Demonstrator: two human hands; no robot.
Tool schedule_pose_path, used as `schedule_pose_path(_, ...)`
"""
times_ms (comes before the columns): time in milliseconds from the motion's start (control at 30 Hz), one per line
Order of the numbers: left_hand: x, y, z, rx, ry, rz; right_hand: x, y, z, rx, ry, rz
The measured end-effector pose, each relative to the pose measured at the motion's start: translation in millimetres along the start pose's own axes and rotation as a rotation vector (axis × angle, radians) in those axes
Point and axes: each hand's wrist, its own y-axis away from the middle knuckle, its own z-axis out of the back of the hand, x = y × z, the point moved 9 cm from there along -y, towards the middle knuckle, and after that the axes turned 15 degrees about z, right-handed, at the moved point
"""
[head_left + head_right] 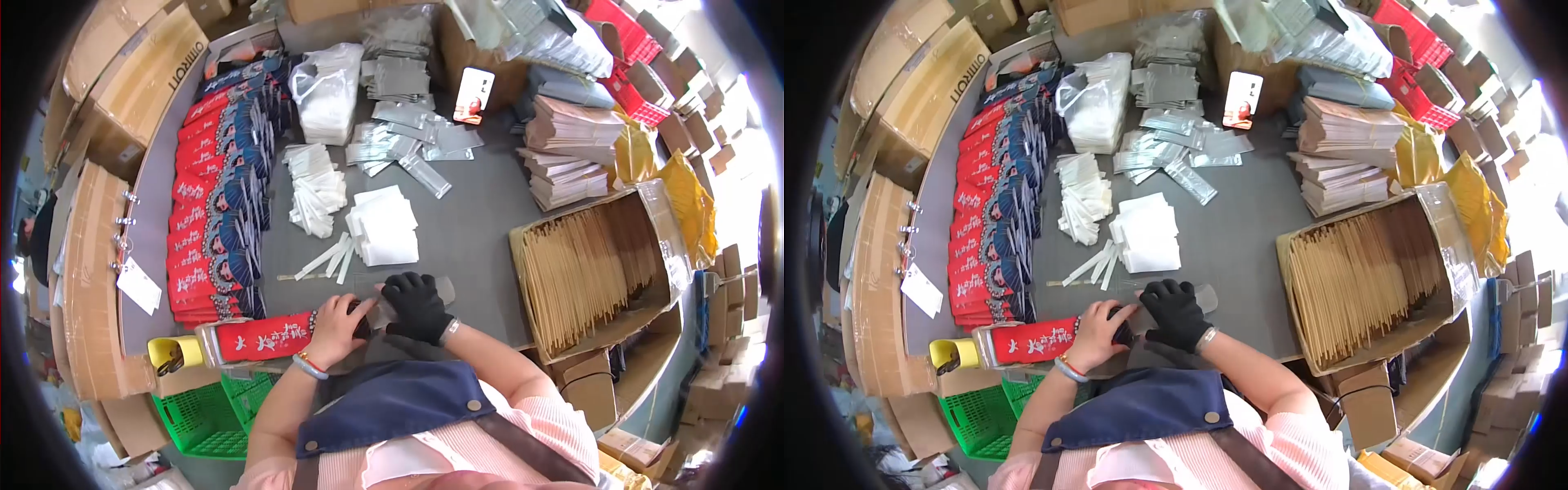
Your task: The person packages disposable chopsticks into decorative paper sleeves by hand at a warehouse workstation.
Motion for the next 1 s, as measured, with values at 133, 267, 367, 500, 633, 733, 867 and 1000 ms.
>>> schedule_pose_path(133,-21.8,-6.9,7.3,0.148,-0.19,-0.043,-4.8,6.7,0.7,0.133,0.026,-0.005)
schedule_pose_path(267,-47.1,-5.9,76.9,-0.003,-0.193,-0.213,9.2,9.2,43.6,-0.078,0.025,0.018)
schedule_pose_path(367,-25.9,-14.1,119.9,-0.05,-0.167,-0.235,-2.5,14.2,75.8,-0.117,0.002,-0.051)
schedule_pose_path(500,81.2,-28.5,147.9,-0.29,-0.342,-0.012,-18.5,30.4,78.6,-0.176,0.099,-0.096)
schedule_pose_path(633,111.8,8.1,105.1,-0.326,0.088,0.334,-10.6,32.4,59.4,-0.088,0.083,-0.143)
schedule_pose_path(733,84.3,29.0,35.0,-0.389,0.196,0.402,-11.5,26.9,47.1,0.022,0.131,-0.168)
schedule_pose_path(867,91.1,37.8,-13.8,-0.453,0.25,0.584,-5.3,17.0,40.2,0.107,0.149,-0.139)
schedule_pose_path(1000,96.2,41.5,-16.5,-0.499,0.35,0.528,1.4,13.7,34.5,0.168,0.122,-0.093)
